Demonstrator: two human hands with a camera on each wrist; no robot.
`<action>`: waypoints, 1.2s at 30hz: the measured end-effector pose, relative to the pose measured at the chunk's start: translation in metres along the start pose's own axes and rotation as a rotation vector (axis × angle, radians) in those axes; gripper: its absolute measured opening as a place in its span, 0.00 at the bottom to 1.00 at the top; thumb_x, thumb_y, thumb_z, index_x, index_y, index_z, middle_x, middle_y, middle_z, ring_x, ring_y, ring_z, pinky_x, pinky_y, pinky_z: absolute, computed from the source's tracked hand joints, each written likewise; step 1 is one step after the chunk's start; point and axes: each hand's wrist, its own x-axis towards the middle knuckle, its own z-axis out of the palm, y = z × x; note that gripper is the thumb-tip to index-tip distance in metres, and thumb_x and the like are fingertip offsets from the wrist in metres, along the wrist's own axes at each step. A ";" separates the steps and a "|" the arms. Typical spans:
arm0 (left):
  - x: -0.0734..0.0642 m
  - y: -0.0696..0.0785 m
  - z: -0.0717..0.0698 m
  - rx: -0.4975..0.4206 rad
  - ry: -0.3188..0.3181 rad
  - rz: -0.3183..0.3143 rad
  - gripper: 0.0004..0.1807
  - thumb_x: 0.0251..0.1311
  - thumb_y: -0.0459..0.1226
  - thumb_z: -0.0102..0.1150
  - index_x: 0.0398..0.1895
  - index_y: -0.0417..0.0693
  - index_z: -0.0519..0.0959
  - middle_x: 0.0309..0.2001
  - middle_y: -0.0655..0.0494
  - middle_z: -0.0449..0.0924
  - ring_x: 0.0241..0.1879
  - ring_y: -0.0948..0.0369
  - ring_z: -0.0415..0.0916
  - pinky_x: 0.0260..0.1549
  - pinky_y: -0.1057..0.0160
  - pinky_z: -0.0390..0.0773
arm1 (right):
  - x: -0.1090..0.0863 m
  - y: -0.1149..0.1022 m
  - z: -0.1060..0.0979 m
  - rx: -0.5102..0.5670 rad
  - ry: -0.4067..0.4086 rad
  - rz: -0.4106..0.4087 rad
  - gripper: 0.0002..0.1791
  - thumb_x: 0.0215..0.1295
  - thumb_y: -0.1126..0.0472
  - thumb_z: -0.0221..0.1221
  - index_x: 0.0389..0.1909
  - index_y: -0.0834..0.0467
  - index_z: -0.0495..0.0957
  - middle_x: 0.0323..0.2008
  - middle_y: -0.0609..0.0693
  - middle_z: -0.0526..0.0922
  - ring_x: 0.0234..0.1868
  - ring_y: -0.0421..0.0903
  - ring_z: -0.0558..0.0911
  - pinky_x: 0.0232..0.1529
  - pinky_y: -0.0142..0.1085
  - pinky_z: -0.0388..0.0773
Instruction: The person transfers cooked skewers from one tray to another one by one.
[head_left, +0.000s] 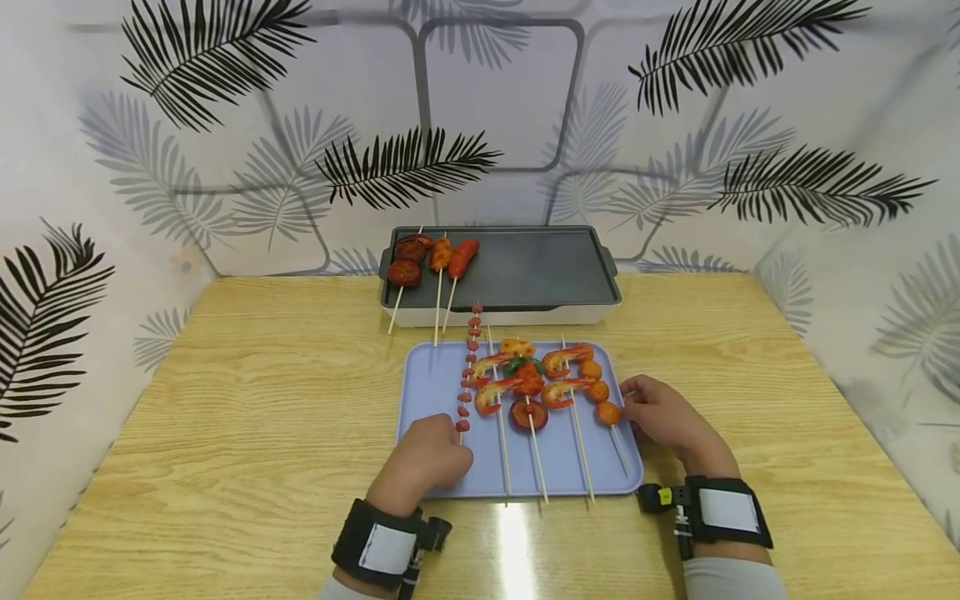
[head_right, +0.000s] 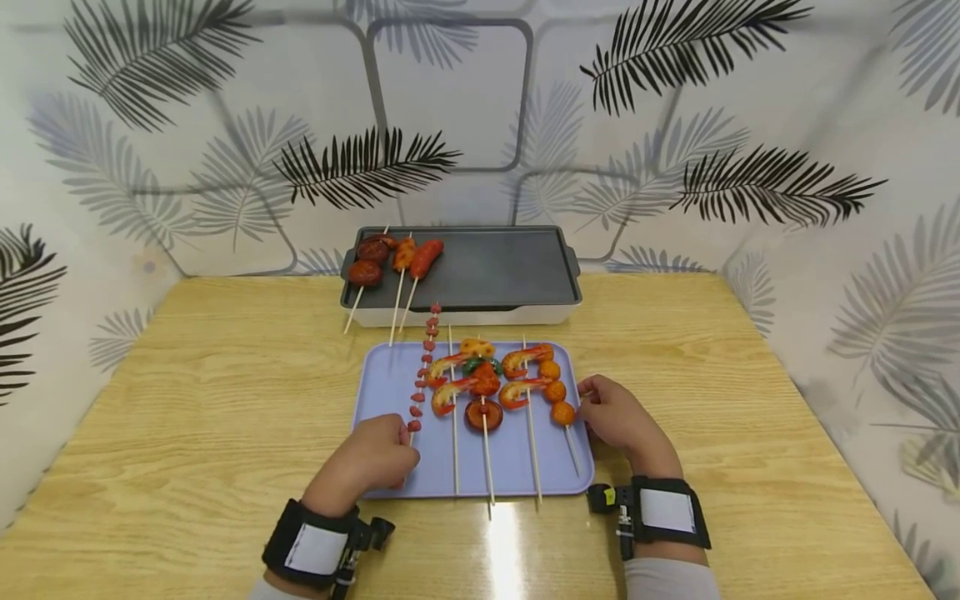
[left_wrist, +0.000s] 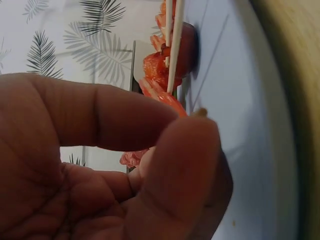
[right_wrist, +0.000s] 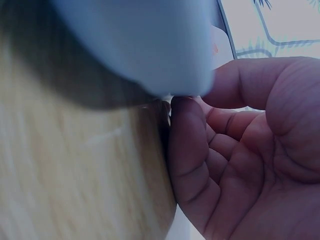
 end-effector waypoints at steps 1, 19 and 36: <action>0.000 -0.001 0.000 0.002 -0.003 -0.002 0.05 0.48 0.28 0.51 0.20 0.43 0.67 0.19 0.51 0.64 0.17 0.57 0.59 0.16 0.63 0.56 | 0.000 0.000 0.000 0.001 0.002 0.002 0.18 0.70 0.67 0.52 0.57 0.70 0.69 0.37 0.58 0.77 0.36 0.50 0.76 0.35 0.39 0.76; -0.011 -0.006 0.004 0.003 -0.012 0.015 0.03 0.49 0.29 0.53 0.22 0.41 0.70 0.20 0.49 0.71 0.16 0.56 0.67 0.15 0.63 0.60 | -0.001 0.002 -0.004 -0.001 0.001 -0.028 0.19 0.69 0.68 0.51 0.57 0.72 0.67 0.36 0.59 0.76 0.34 0.50 0.76 0.33 0.39 0.76; -0.008 -0.008 0.010 0.068 -0.009 0.114 0.15 0.47 0.27 0.55 0.11 0.48 0.64 0.16 0.57 0.60 0.16 0.60 0.59 0.17 0.64 0.58 | 0.000 0.000 -0.001 0.003 0.003 -0.023 0.18 0.68 0.68 0.51 0.57 0.72 0.68 0.36 0.59 0.76 0.34 0.50 0.76 0.34 0.39 0.76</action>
